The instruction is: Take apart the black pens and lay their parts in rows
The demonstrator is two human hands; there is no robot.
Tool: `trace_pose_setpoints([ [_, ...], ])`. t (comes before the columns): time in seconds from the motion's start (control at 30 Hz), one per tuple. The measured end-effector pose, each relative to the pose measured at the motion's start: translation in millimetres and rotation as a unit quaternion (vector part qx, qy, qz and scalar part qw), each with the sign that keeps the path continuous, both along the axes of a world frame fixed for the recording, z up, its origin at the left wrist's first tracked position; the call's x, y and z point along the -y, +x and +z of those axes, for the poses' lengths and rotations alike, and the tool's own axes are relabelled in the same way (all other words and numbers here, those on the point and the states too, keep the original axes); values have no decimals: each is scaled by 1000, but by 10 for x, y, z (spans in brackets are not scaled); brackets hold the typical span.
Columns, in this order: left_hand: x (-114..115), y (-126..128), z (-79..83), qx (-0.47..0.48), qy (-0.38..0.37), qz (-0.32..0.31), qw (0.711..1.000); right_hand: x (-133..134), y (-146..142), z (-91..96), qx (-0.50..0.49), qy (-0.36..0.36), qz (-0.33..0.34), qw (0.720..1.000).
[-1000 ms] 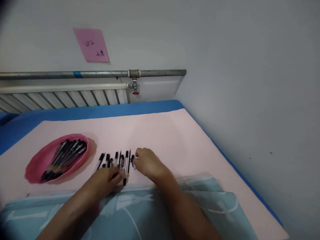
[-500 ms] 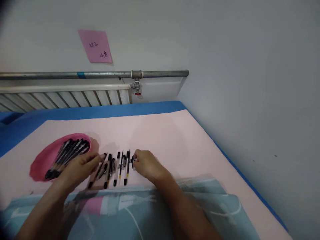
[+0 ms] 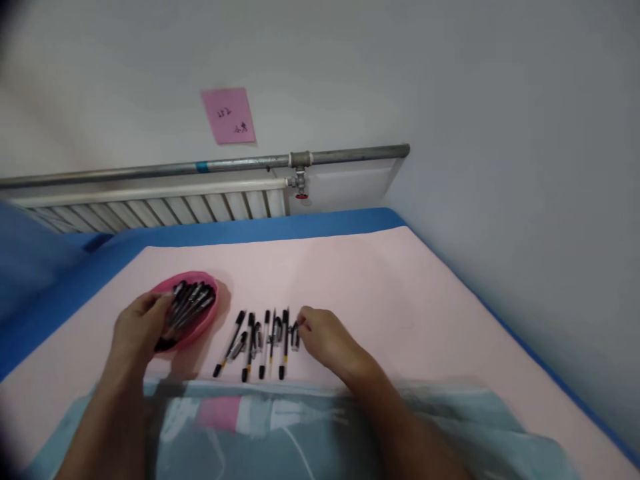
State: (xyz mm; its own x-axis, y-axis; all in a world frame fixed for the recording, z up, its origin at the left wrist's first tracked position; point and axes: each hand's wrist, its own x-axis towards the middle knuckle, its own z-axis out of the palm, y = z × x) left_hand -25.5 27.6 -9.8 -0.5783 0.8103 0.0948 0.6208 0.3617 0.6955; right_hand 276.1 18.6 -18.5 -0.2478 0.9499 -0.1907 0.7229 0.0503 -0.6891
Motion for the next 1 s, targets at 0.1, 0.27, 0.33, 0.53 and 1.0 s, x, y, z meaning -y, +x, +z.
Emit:
trace_pose_setpoints([
  [0.1, -13, -78, 32, -51, -29, 13, 998, -32, 9, -48, 14, 12, -37, 999],
  [0.27, -55, -54, 58, -135, -105, -34, 985, -93, 44, -129, 6, 12, -44, 999],
  [0.33, -70, -13, 54, -158, -130, -59, 977, -99, 52, -138, 6, 12, -40, 999],
  [0.53, -89, 50, 43, -194, -162, -69, 965, -74, 31, -95, 10, 22, -32, 999],
  [1.0, 151, 818, 37, 194, -1, -231, 953, 24, -164, 67, -227, 80, -97, 966],
])
